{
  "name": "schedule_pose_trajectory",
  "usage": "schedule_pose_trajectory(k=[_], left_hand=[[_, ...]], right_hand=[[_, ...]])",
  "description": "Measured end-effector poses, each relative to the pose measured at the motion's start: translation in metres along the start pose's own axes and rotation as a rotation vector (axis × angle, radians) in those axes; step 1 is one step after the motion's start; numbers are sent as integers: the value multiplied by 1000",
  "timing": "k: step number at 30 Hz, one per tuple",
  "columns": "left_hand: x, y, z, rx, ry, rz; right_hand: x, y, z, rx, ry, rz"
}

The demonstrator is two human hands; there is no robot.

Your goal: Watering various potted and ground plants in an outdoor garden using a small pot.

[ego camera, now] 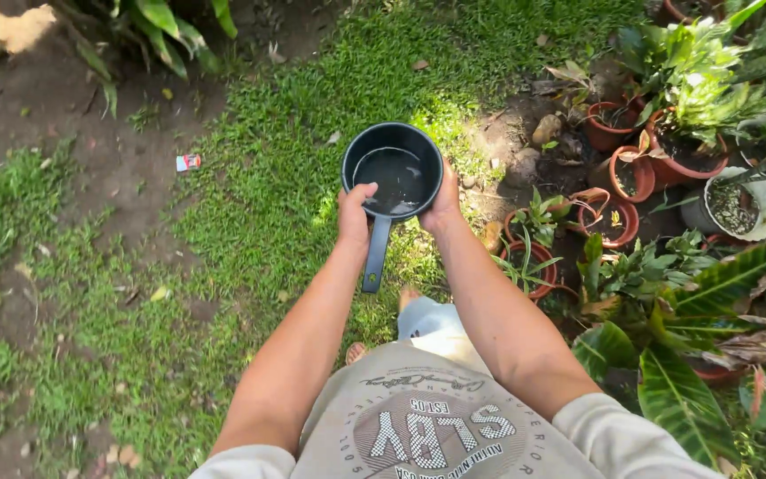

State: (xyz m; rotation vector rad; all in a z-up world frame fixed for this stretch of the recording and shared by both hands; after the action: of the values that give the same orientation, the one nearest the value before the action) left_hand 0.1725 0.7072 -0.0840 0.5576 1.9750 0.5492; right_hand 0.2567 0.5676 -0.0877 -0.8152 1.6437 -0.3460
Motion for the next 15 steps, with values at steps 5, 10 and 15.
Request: schedule_pose_trajectory(k=[5,10,15], left_hand=[[-18,9,49,58,22,0],[-48,15,113,80,-11,87],[-63,-15,193,75,-50,176]], right_hand=[[-8,-13,37,85,32,12],[12,-31,102,185,4,80],[19,-74,147,169,99,29]])
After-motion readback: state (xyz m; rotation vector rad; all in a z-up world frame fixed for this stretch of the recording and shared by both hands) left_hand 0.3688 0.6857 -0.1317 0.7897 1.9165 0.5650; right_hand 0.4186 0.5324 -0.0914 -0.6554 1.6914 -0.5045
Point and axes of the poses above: each hand's wrist, its own z-axis towards the middle knuckle, its own x-axis out of the back of the hand, y = z × x, the point moved 2 cm from there along z, towards the middle knuckle, and after that the axes turned 9 degrees about x, right-handed, at the moved point
